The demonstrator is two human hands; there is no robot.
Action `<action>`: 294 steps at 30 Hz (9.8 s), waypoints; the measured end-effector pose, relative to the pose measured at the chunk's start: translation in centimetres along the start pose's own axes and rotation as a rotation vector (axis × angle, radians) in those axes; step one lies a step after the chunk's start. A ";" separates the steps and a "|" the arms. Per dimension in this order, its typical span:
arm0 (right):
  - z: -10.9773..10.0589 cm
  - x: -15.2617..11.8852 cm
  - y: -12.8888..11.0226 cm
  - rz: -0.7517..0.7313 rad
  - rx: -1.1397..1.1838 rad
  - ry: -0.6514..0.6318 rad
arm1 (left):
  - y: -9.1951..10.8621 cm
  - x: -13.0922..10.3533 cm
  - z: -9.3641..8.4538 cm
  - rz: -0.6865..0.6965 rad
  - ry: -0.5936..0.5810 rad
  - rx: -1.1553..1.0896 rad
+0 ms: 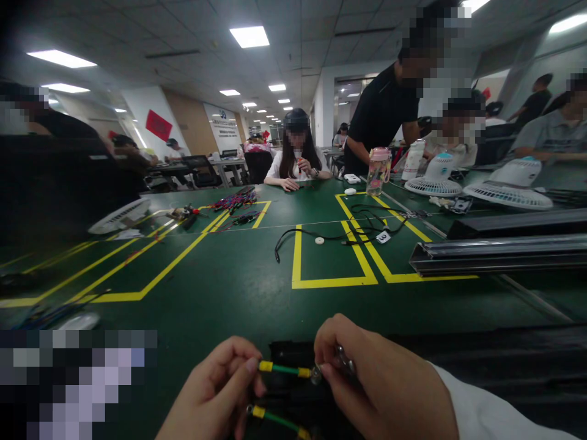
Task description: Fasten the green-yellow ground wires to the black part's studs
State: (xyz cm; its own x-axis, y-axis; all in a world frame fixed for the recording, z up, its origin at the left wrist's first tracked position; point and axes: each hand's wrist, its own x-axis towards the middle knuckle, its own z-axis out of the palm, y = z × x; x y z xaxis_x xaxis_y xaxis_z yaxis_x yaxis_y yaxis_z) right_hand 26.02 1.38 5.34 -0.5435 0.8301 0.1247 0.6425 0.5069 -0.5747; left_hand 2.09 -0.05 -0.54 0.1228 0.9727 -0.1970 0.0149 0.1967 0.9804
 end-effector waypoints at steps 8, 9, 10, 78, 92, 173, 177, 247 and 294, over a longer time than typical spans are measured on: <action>-0.3 0.3 -0.4 -0.043 -0.093 -0.104 | 0.0 0.0 0.0 -0.004 -0.004 0.005; -0.3 0.3 -0.4 -0.047 -0.105 -0.106 | 0.0 0.0 0.0 -0.008 -0.001 0.005; -0.3 0.3 -0.5 -0.051 -0.115 -0.106 | 0.1 0.0 0.0 -0.011 0.002 0.004; -0.8 1.4 -0.8 0.019 0.075 0.084 | -0.4 0.1 -0.2 0.007 -0.029 -0.031; -0.5 2.6 -1.5 0.006 0.163 0.089 | -0.2 0.1 0.2 0.014 -0.003 0.002; -2.2 1.5 1.9 -0.151 0.182 -0.079 | 0.2 0.0 0.5 -0.038 0.039 -0.005; -2.3 1.7 2.0 -0.180 0.202 -0.122 | 0.2 0.1 0.5 -0.041 0.035 0.000; -1.9 2.6 -2.5 -0.078 -0.132 0.055 | -0.1 -0.1 0.3 0.016 0.026 -0.023; -0.6 0.4 0.6 -0.115 0.008 -0.074 | 0.1 -0.1 0.3 0.001 0.027 0.014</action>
State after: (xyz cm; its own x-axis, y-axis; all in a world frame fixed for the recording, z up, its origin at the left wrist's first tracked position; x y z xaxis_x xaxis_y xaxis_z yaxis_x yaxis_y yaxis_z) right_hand 26.49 2.18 5.58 -0.6521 0.7469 0.1300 0.5696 0.5958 -0.5662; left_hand 2.39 -0.13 -0.39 0.0958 0.9759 -0.1962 0.0285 0.1943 0.9805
